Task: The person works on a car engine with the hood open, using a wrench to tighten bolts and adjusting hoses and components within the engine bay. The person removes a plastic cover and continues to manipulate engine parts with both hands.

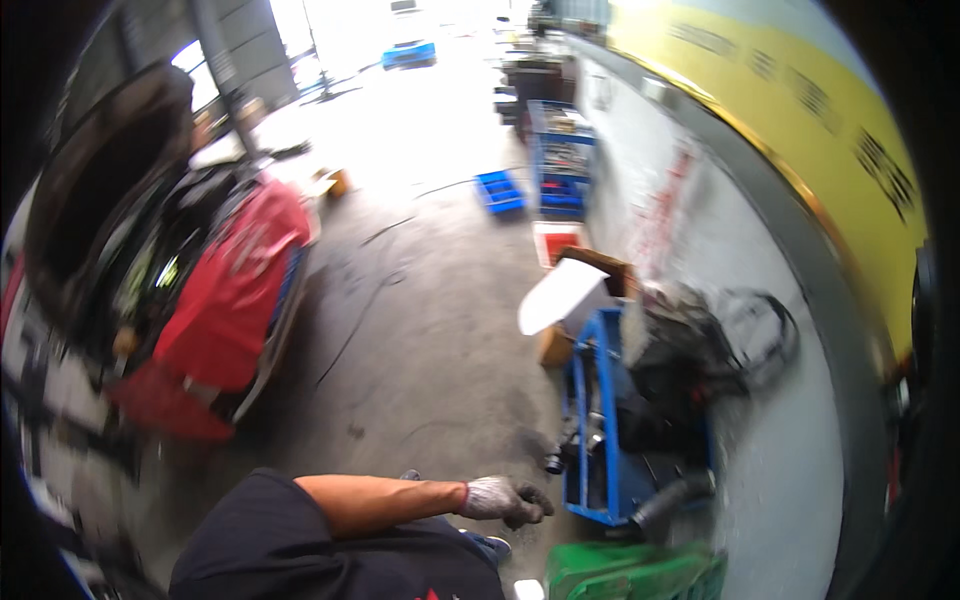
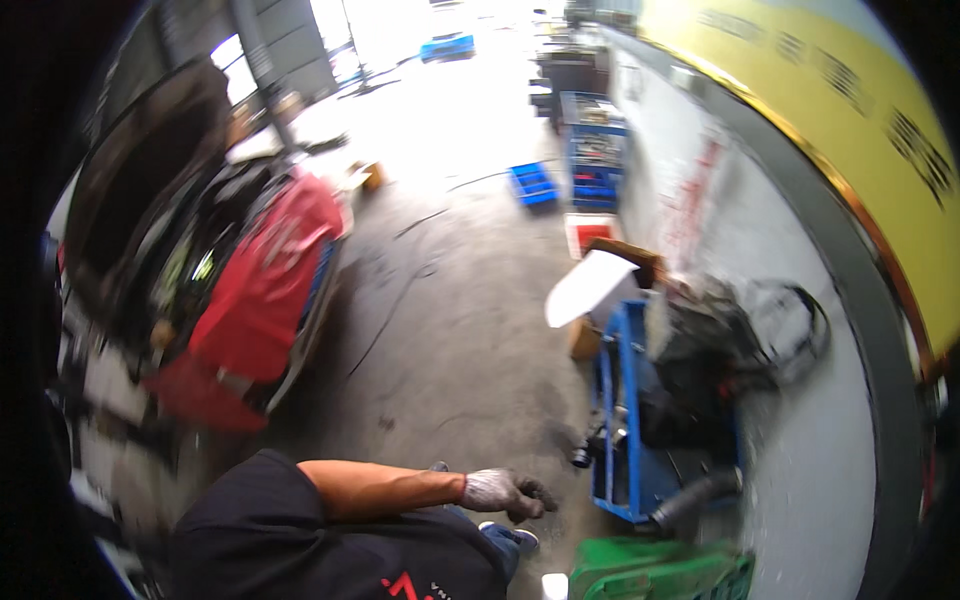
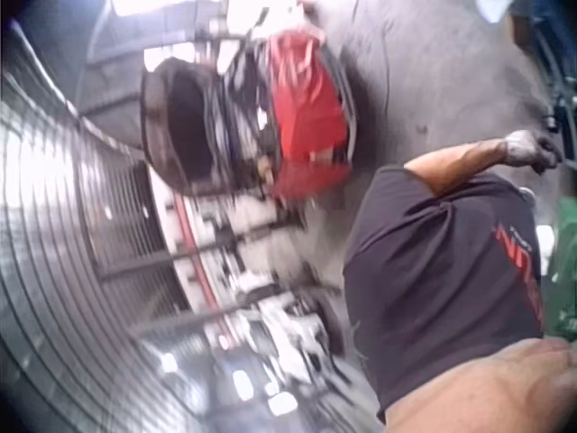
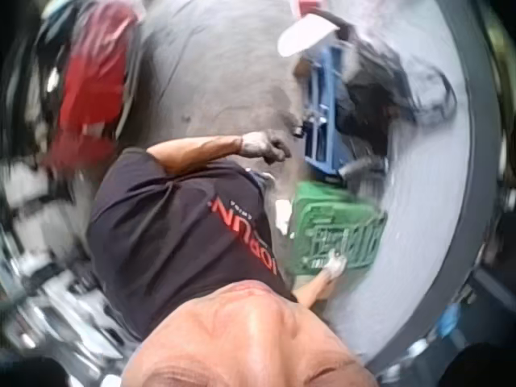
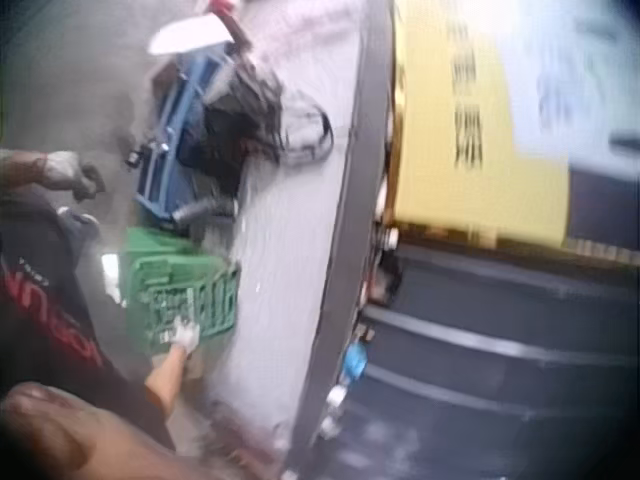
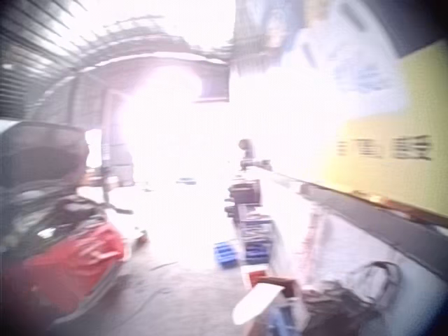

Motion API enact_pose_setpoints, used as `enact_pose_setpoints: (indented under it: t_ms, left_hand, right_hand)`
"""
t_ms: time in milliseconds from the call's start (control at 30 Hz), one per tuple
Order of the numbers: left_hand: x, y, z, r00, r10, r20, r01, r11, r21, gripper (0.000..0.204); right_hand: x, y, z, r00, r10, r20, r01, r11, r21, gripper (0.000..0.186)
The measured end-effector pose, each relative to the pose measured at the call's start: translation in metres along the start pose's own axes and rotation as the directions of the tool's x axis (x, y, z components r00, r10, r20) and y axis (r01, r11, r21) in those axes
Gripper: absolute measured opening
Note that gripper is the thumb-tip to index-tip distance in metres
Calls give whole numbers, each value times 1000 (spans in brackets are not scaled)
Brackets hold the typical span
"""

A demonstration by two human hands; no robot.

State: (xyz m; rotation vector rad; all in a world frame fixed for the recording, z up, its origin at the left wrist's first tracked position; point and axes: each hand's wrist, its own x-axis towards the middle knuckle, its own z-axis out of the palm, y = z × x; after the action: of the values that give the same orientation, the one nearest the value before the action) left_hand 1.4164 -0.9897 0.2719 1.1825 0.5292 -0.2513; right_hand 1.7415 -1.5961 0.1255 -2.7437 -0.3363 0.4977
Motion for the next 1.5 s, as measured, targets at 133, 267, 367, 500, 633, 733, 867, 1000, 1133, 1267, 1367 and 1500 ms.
enact_pose_setpoints:
  t_ms: [133,267,367,500,633,733,867,1000,1133,1267,1367,1500]
  left_hand:
    - [-93,-63,-37,957,112,-269,-187,944,-271,37]
    - [-172,-96,-68,906,18,-423,-300,731,-612,40]
    - [-216,-137,-118,805,74,-588,-516,576,-634,39]
    - [-322,-154,-191,613,146,-776,-729,482,-485,35]
    - [-439,-169,-236,416,201,-887,-833,476,-283,35]
    - [-498,-204,-268,224,173,-959,-868,483,-116,33]
    - [-549,-232,-313,26,36,-999,-867,499,-5,30]
    - [-571,-239,-377,-155,-186,-970,-953,288,98,27]
    - [-600,-235,-478,-331,-289,-899,-937,218,275,27]
    - [-676,-210,-576,-314,-377,-871,-949,153,276,35]
    - [-727,-189,-622,-332,-459,-824,-901,-104,421,38]
    - [-799,-213,-676,-373,-531,-761,-804,-225,551,37]
  right_hand:
    - [-45,-239,-29,964,-87,252,19,966,258,78]
    - [-112,-459,41,752,-433,497,72,803,591,28]
    - [-173,-591,122,311,-521,795,-100,814,573,38]
    - [-334,-728,228,108,-613,783,34,789,613,34]
    - [-431,-809,279,38,-617,786,7,787,617,35]
    - [-491,-876,300,-30,-513,858,213,835,507,32]
    - [-546,-954,342,-138,-619,773,660,525,538,34]
    - [-581,-1040,398,-275,-397,876,558,675,482,37]
    - [-621,-1129,460,-398,-390,831,493,673,552,28]
    - [-667,-1249,508,-547,-299,782,534,594,601,29]
    - [-705,-1314,531,-501,-234,833,567,639,520,39]
    - [-706,-1383,587,-549,-97,830,405,838,366,60]
